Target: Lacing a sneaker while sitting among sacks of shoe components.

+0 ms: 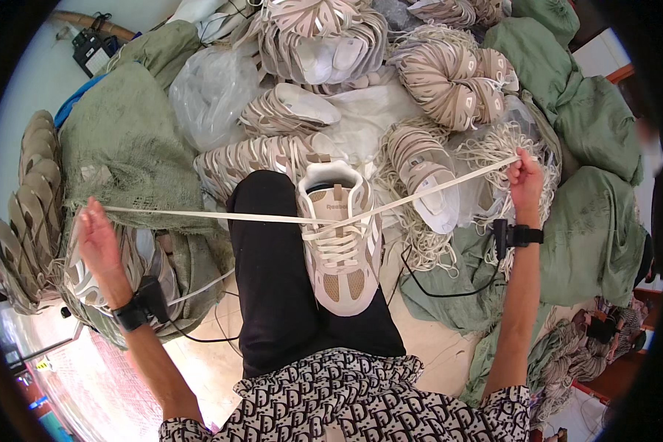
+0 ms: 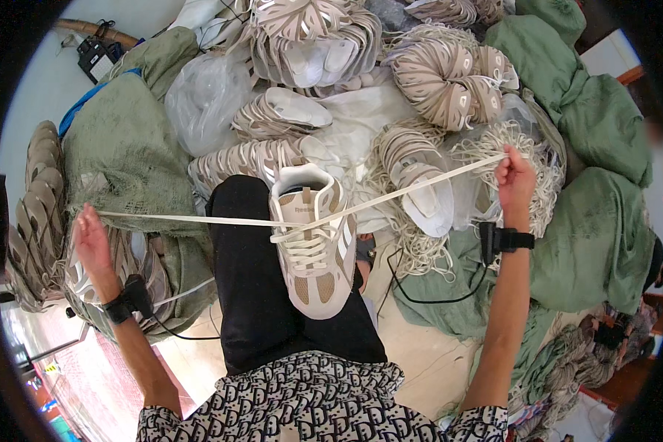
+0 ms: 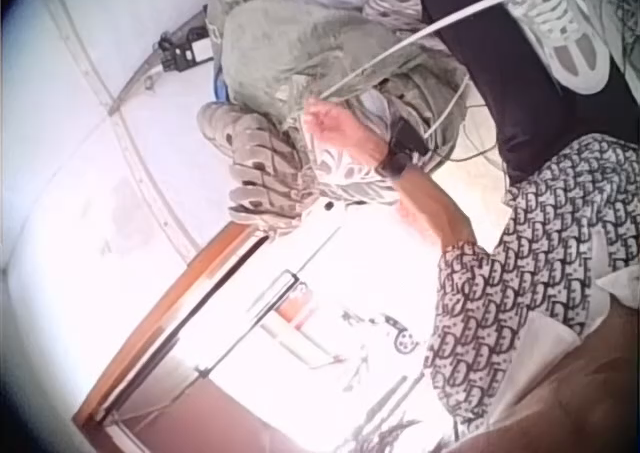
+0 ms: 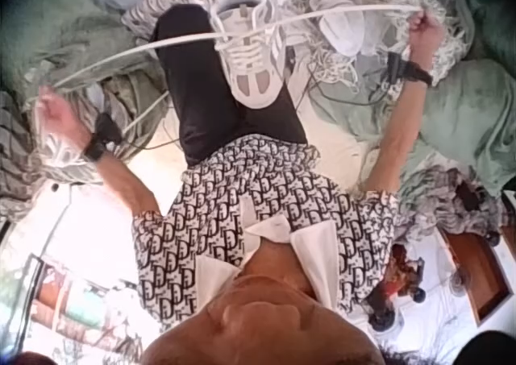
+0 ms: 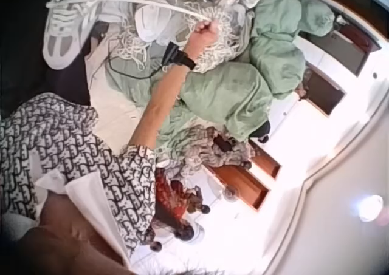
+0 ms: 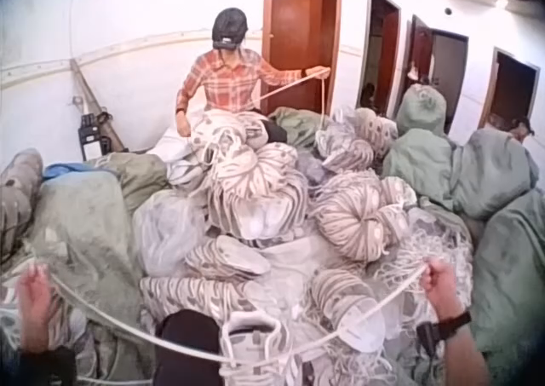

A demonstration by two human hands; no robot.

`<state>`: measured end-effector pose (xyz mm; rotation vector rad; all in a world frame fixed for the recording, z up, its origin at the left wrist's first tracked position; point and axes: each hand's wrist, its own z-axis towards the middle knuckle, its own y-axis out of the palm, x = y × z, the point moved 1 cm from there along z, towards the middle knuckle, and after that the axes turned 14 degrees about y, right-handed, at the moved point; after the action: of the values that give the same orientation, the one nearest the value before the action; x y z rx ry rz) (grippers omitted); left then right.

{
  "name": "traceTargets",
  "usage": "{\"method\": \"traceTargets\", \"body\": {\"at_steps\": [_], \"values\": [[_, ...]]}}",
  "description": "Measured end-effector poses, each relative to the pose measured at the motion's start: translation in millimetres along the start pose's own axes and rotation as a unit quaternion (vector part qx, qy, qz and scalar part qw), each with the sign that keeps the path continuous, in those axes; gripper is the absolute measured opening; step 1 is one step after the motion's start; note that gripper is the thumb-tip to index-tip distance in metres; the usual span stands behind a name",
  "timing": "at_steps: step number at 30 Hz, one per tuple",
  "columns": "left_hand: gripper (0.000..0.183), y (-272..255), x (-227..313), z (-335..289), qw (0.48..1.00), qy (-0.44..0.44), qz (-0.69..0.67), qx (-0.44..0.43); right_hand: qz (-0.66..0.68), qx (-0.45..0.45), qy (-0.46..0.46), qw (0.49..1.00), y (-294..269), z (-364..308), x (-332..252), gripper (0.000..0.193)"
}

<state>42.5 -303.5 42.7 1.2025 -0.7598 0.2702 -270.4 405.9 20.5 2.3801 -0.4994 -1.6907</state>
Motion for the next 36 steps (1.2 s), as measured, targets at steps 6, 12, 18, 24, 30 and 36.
{"method": "traceTargets", "body": {"at_steps": [6, 12, 18, 24, 30, 36], "values": [[0.029, -9, 58, 49, 0.961, 0.13, 0.236, -0.063, -0.131, 0.062, -0.044, 0.988, -40, 18, -26, 0.019], [0.033, -5, 59, 65, 0.872, 0.177, 0.455, -0.037, -0.214, 0.133, -0.022, 0.968, -74, 29, -28, 0.018], [0.034, 105, 13, -4, 0.935, 0.04, 0.316, -0.154, 0.209, -0.316, 0.038, 0.925, -21, 3, -28, 0.02], [0.033, 144, -99, -149, 0.842, -0.229, 0.329, -0.361, -0.546, -0.241, -0.16, 0.786, 94, -78, 71, 0.01], [0.022, 149, -122, -194, 0.809, -0.342, 0.371, -0.3, -0.448, -0.295, -0.354, 0.766, 187, -136, 99, 0.01], [0.004, 143, -142, -219, 0.552, 0.234, 0.54, -0.591, -0.222, -0.246, 0.248, 0.91, 214, -127, 115, 0.014]]}}
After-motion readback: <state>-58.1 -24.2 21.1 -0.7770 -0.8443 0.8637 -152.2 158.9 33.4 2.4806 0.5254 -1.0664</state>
